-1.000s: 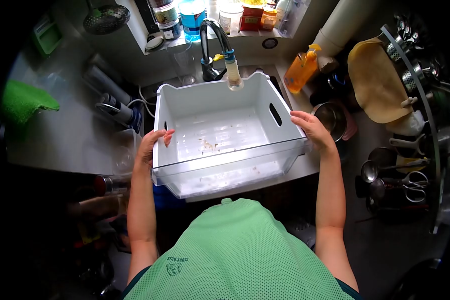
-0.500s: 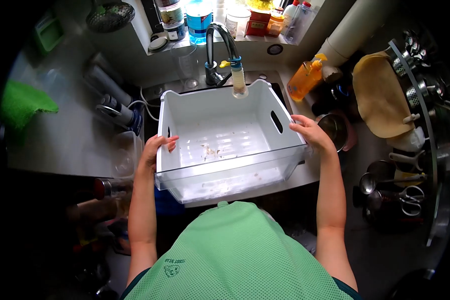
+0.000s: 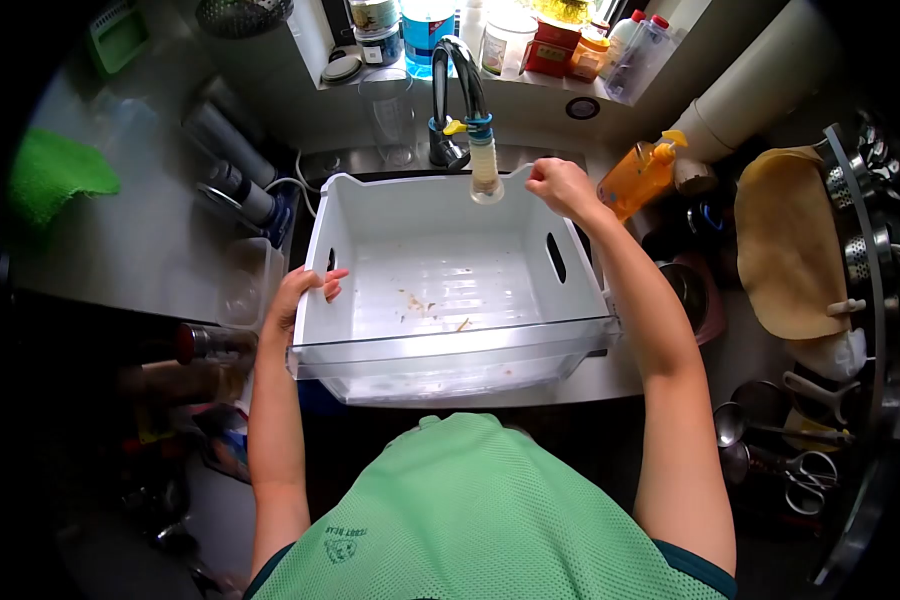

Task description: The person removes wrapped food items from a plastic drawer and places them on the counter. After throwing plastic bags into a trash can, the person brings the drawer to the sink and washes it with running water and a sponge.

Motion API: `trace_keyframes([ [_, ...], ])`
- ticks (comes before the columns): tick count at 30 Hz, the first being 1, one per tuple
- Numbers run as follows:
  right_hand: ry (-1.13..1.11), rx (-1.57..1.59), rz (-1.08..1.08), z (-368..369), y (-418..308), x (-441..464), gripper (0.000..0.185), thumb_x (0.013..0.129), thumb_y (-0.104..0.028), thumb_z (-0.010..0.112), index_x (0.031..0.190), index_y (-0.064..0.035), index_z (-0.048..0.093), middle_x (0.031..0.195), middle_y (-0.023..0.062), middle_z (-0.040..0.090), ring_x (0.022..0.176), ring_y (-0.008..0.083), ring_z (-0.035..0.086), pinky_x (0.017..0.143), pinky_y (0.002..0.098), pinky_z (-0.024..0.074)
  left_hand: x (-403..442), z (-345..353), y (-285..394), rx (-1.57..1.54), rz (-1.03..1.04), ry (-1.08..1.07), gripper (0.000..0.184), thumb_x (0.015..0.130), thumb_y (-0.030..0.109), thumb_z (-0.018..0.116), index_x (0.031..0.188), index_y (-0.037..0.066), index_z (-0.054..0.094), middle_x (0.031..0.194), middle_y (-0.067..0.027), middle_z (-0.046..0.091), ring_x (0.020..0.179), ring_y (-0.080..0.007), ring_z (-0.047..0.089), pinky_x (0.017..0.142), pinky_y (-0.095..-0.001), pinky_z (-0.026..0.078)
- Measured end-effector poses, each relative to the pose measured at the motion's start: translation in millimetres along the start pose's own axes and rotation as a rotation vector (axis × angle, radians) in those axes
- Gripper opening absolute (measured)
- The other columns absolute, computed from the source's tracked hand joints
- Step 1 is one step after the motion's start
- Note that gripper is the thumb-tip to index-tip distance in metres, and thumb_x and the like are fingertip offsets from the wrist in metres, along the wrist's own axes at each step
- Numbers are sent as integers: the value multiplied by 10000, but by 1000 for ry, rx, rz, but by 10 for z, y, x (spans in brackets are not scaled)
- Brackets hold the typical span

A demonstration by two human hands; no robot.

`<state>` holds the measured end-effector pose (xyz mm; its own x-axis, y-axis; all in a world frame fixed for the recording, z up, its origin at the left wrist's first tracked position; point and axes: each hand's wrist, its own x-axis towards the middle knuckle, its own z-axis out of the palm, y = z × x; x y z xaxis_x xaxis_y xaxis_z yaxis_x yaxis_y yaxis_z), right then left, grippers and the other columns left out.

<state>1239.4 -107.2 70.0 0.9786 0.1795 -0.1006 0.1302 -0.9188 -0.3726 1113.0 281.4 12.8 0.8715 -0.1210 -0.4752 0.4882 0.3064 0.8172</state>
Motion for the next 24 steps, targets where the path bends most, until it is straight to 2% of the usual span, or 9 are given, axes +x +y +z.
trace_keyframes([
  [2,0,-45,0,117,-59,194,267,761,-297,589,848,-46,619,870,146,620,830,284,586,715,368,461,-28,21,-4,-5,7,20,518,654,46,490,1131,-137,405,1009,-215,575,709,-128,583,678,-221,495],
  [5,-72,-102,60,294,-69,466,259,778,-286,562,901,-62,608,943,131,611,883,293,575,747,376,454,-3,-2,-23,2,-3,8,527,654,44,487,1141,-137,397,1010,-215,573,732,-133,592,702,-224,501],
  [7,98,-77,-115,494,14,641,311,786,-295,547,1028,-100,569,1072,131,566,963,304,547,798,382,443,27,-22,-46,-1,-8,9,527,654,41,483,1141,-137,396,1010,-214,573,733,-135,595,700,-225,503],
  [8,33,-156,-116,543,37,745,385,794,-299,531,1131,-114,504,1186,133,492,1017,317,519,843,398,429,48,-28,-42,-3,-11,8,526,653,38,479,1142,-138,396,1009,-213,572,733,-137,597,699,-225,506],
  [12,42,78,-111,573,-143,728,333,789,-238,526,1079,-76,502,1169,141,475,1007,348,515,849,416,429,58,50,33,-2,-31,53,505,649,32,476,1116,-146,406,1008,-217,571,706,-138,599,667,-221,509],
  [16,143,62,-41,502,-245,743,356,771,-253,545,1074,-70,501,1207,141,456,998,357,517,834,406,440,144,58,85,-15,-77,56,457,645,23,479,1062,-155,421,1002,-229,569,658,-142,601,636,-223,512],
  [19,179,140,-180,563,-180,854,330,750,-263,559,1012,-64,545,1150,148,518,941,353,546,796,402,455,271,37,91,-27,-95,53,379,657,10,478,991,-166,450,995,-249,567,644,-150,604,630,-229,515],
  [21,201,66,-200,642,-141,953,254,736,-252,561,904,-64,589,954,149,606,860,342,577,747,399,467,396,-17,56,-16,-117,29,285,665,2,485,899,-160,494,975,-255,575,663,-165,613,634,-237,517],
  [24,327,72,-208,714,-134,1012,193,732,-231,558,822,-68,607,810,152,623,799,335,590,714,389,473,527,-42,24,-74,-156,47,212,669,-3,492,826,-142,524,955,-248,586,690,-177,625,648,-247,522],
])
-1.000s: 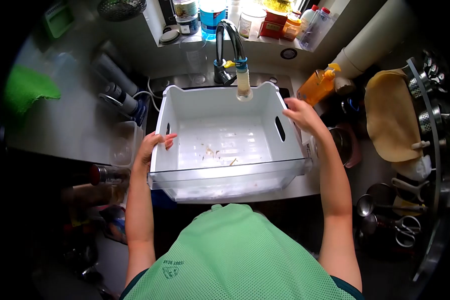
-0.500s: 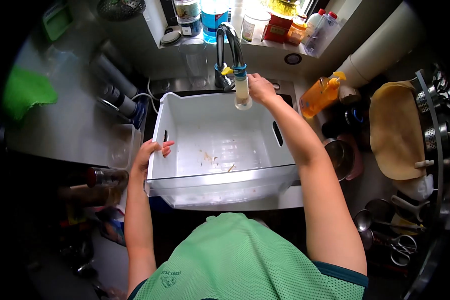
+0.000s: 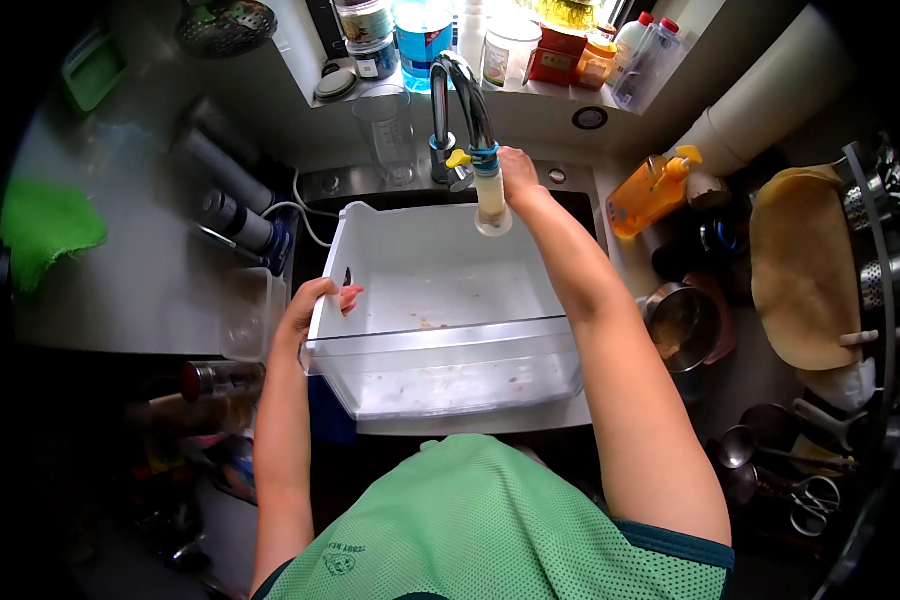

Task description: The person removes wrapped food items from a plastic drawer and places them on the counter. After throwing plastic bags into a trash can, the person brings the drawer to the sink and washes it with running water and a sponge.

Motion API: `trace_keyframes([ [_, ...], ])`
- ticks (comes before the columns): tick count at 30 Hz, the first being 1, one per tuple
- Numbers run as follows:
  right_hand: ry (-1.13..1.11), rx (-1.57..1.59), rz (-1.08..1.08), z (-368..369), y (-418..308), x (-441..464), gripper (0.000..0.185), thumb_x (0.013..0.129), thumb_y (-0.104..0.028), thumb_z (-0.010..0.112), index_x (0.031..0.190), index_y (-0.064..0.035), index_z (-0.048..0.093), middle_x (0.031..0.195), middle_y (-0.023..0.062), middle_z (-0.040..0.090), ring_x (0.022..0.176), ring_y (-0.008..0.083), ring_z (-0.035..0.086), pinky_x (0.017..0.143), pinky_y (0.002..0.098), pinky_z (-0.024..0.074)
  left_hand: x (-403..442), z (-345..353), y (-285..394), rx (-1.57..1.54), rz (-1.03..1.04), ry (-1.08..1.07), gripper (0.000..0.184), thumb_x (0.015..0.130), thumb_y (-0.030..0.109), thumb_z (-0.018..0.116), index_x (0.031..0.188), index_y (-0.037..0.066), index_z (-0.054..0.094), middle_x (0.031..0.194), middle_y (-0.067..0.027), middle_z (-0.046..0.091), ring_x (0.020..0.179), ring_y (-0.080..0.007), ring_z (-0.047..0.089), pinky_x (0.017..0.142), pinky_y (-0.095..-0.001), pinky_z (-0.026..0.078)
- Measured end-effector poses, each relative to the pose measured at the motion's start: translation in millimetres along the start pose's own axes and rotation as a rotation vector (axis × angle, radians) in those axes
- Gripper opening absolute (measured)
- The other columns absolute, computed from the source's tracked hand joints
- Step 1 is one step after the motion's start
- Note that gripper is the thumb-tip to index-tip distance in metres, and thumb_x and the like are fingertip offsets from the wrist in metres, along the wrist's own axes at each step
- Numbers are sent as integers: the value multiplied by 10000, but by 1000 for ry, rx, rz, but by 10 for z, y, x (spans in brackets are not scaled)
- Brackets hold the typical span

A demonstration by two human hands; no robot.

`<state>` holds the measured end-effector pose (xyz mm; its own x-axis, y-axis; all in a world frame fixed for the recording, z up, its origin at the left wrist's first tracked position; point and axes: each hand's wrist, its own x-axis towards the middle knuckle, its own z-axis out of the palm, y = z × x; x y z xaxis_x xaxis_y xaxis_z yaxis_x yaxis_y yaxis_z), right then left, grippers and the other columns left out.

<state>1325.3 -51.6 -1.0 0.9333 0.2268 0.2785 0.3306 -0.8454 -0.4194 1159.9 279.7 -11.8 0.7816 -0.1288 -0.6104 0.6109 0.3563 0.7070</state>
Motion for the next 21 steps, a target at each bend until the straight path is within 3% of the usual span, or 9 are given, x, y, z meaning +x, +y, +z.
trace_keyframes([
  [3,16,75,-64,-5,41,-28,206,734,-247,559,827,-68,603,801,159,618,784,340,586,701,381,475,110,-32,8,1,-40,-12,222,667,8,491,830,-138,531,948,-242,592,708,-187,632,664,-257,527],
  [9,42,200,4,-7,1,-41,211,747,-256,558,822,-62,594,798,166,614,782,356,573,689,385,466,202,-31,38,-8,-75,-2,289,657,38,497,875,-149,525,961,-234,595,728,-194,643,673,-263,529],
  [19,-15,115,34,98,111,18,237,758,-283,561,828,-60,599,791,179,606,763,362,567,670,371,454,307,-42,50,-8,-90,-2,333,650,49,503,913,-157,514,947,-231,602,731,-194,647,677,-261,530],
  [21,-28,87,18,132,158,31,236,756,-288,567,828,-67,605,783,181,605,758,360,568,669,368,453,316,-70,53,65,-125,-77,635,657,110,475,1180,-195,284,1103,-240,540,731,-158,644,885,-260,434],
])
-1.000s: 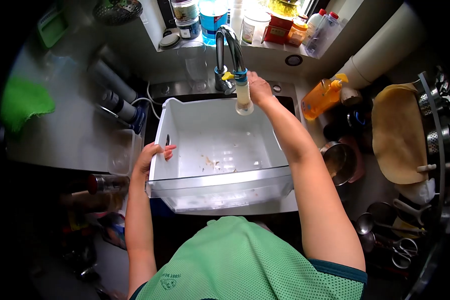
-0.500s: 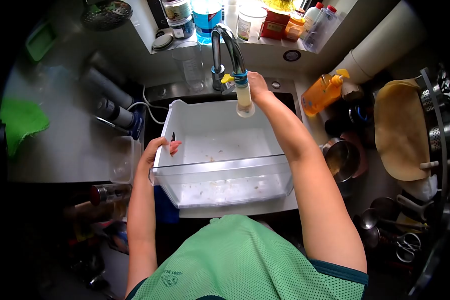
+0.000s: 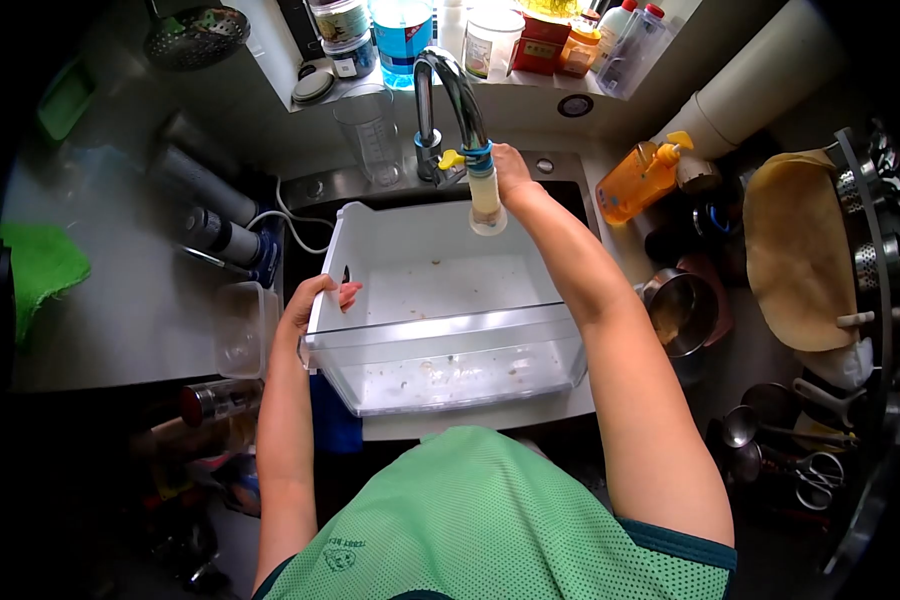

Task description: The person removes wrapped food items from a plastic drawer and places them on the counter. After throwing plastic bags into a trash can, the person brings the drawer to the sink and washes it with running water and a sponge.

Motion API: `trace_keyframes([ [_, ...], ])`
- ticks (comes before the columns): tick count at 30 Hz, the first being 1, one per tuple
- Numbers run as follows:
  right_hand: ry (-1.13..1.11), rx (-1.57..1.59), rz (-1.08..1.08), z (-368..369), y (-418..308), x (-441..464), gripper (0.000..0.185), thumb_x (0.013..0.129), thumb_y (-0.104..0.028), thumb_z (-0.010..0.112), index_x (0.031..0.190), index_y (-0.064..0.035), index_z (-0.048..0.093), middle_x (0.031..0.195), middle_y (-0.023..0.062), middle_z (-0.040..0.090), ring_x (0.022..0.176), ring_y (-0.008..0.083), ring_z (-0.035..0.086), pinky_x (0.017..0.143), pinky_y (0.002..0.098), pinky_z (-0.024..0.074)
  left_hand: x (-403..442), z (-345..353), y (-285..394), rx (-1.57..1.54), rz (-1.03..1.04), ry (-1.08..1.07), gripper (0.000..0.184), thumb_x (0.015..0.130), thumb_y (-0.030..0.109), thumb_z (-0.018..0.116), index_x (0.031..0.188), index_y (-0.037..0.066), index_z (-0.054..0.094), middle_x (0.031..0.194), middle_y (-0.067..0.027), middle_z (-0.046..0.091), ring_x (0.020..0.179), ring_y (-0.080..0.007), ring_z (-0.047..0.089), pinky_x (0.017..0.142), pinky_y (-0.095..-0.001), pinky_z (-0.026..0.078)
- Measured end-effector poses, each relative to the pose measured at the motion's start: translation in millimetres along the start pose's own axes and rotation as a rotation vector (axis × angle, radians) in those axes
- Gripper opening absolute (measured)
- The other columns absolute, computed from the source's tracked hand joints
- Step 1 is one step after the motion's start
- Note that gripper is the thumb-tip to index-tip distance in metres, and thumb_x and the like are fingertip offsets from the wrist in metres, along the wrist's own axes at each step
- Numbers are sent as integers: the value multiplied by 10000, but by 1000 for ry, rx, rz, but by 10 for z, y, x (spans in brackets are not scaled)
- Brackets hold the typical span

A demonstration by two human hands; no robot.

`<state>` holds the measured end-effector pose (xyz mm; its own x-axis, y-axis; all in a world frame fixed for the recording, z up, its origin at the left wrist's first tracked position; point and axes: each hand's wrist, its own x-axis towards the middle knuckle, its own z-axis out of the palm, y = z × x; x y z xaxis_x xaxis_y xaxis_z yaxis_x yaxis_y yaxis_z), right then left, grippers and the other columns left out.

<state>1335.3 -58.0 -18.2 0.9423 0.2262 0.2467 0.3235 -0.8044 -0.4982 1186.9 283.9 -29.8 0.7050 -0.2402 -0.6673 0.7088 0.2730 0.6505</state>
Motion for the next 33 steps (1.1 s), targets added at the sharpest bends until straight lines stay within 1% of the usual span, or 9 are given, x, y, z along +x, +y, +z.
trace_keyframes([
  [3,63,-35,-41,94,93,17,129,755,-189,566,730,-64,545,684,97,572,684,290,557,593,332,442,-7,24,-11,-92,30,59,323,648,50,504,899,-152,531,948,-230,601,731,-193,646,668,-255,531],
  [16,-47,96,33,156,220,12,79,797,-146,513,746,-87,520,707,62,557,712,241,557,619,313,442,52,-15,-26,-96,11,42,292,671,46,496,890,-143,540,893,-206,614,722,-189,641,643,-256,516],
  [18,14,-198,-193,203,304,50,79,810,-154,512,754,-99,523,697,51,546,726,218,565,611,315,442,45,-3,-8,-83,10,49,299,671,48,498,898,-142,537,893,-203,616,739,-192,640,662,-264,516],
  [21,26,-94,-169,276,393,48,235,749,-289,587,803,-72,660,716,135,626,638,249,587,628,311,447,140,-80,-36,-84,-58,13,328,670,53,500,933,-142,518,915,-208,611,752,-196,640,691,-269,516],
  [23,35,20,-191,309,448,33,162,779,-245,566,774,-90,612,715,103,608,675,247,586,620,315,449,126,-56,-34,-92,-45,37,347,672,57,501,955,-143,505,927,-214,606,755,-196,641,702,-271,516],
  [26,-63,128,22,-11,75,-66,143,805,-248,566,801,-107,591,751,96,613,719,292,584,650,326,462,67,17,-6,-73,-5,73,401,678,65,504,1016,-148,468,959,-226,592,758,-197,641,718,-272,516],
  [28,-58,-133,-52,-290,-193,-205,201,791,-291,584,866,-106,602,803,120,623,767,329,581,696,358,465,77,-4,5,-56,-16,57,423,678,72,510,1030,-154,453,977,-229,584,760,-201,642,731,-279,514],
  [29,-30,-196,-5,-411,-318,-255,265,779,-262,536,912,-37,582,946,193,606,876,346,581,764,435,460,74,-3,7,-70,-18,41,440,673,77,514,1039,-157,441,987,-235,576,770,-203,640,740,-285,510],
  [33,-299,-411,276,-670,94,-444,361,755,-310,583,956,-10,593,895,207,611,818,347,592,729,408,466,77,18,8,-67,-17,59,444,675,82,507,1047,-149,437,987,-242,567,798,-212,634,743,-289,508],
])
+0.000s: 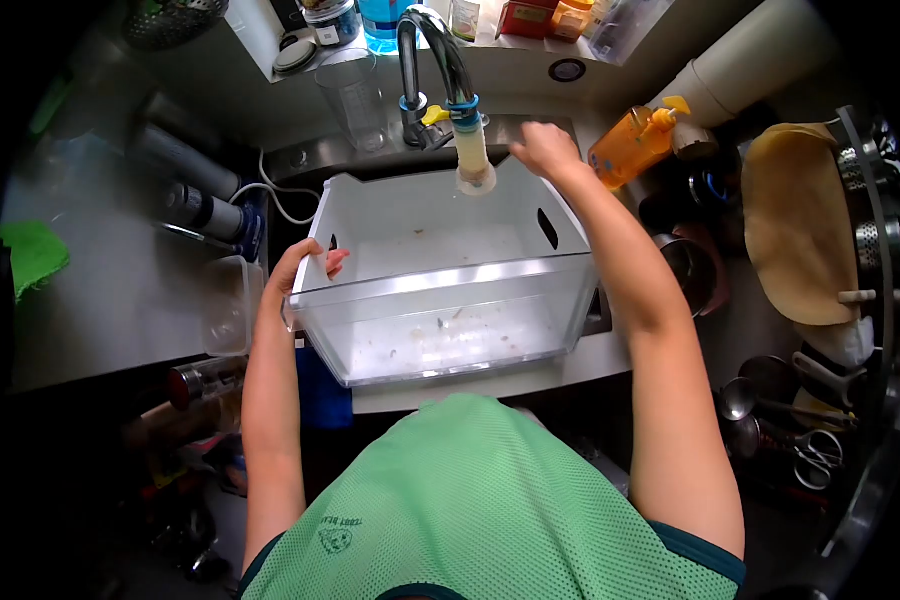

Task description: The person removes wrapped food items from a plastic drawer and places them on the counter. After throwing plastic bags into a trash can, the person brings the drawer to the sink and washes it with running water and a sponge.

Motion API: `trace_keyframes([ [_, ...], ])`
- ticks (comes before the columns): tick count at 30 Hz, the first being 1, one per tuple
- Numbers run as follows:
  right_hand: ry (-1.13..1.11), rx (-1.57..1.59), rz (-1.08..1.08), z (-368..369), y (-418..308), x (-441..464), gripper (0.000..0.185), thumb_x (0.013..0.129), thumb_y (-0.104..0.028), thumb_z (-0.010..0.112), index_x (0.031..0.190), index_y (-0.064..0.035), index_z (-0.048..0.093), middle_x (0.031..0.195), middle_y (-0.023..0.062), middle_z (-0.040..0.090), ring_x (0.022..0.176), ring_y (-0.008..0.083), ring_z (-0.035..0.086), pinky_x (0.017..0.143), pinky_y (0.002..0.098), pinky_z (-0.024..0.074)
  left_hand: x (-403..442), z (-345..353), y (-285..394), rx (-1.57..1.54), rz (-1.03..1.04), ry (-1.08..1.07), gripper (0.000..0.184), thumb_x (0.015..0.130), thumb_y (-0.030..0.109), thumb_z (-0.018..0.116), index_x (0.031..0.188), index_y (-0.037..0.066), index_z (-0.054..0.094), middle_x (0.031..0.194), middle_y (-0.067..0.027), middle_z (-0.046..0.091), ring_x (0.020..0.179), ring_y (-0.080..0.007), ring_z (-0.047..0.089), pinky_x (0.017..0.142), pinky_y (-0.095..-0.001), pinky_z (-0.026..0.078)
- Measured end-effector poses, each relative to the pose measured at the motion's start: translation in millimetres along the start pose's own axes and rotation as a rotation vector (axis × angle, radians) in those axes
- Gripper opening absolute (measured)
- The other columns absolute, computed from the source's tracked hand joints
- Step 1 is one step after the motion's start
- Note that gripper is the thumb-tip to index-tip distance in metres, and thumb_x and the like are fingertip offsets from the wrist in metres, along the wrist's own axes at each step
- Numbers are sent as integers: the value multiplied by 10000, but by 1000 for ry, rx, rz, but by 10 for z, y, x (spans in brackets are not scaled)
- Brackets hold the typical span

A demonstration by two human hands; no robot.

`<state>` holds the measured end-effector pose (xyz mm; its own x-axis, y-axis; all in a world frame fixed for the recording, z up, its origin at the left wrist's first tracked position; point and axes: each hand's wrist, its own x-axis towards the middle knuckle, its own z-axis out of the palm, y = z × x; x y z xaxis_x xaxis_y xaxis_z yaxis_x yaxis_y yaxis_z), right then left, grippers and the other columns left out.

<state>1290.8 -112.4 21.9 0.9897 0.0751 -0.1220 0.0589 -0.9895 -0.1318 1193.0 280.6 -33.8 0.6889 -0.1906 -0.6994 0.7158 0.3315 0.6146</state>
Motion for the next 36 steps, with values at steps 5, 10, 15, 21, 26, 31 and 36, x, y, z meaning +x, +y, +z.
trace_keyframes([
  [5,-620,101,321,-147,258,-601,445,743,-372,621,992,-3,609,772,128,615,635,201,607,595,303,498,46,43,22,3,-30,2,449,678,88,500,1062,-135,436,957,-232,578,782,-222,633,740,-295,507],
  [10,-515,49,244,-30,341,-787,232,634,-81,555,759,107,607,679,185,608,644,259,616,536,354,469,232,-53,1,69,-135,-38,496,704,186,494,1092,-118,435,914,-174,615,697,-226,594,671,-301,496],
  [15,-437,131,280,-44,390,-958,276,659,-154,572,812,69,625,748,202,623,698,281,615,644,357,476,211,-35,2,126,-59,-22,494,768,263,487,1085,-113,437,908,-171,620,700,-226,602,666,-302,493],
  [21,-358,193,227,-227,320,-1299,273,658,-186,593,780,58,604,737,202,607,692,282,604,647,348,470,239,-223,-12,112,-22,-59,437,801,243,454,1036,-125,444,887,-189,612,691,-218,616,689,-299,499],
  [26,-203,231,201,-450,189,-1617,261,666,-168,573,804,50,611,754,220,600,726,310,604,675,359,469,-68,-97,-40,76,11,-90,354,809,184,422,1004,-110,453,860,-182,603,698,-217,597,677,-301,486],
  [31,-167,278,276,-803,-64,-1820,251,677,-157,556,783,66,602,733,229,597,712,330,608,683,368,470,-230,-85,-52,38,56,-194,363,807,177,394,1020,-114,426,774,-143,570,683,-198,537,684,-289,443],
  [36,-98,393,281,-1046,-226,-2033,251,698,-151,567,770,89,568,630,185,565,555,218,574,548,313,454,-376,52,-34,-32,41,-209,381,815,178,384,1045,-124,418,776,-143,560,701,-194,535,708,-294,438],
])
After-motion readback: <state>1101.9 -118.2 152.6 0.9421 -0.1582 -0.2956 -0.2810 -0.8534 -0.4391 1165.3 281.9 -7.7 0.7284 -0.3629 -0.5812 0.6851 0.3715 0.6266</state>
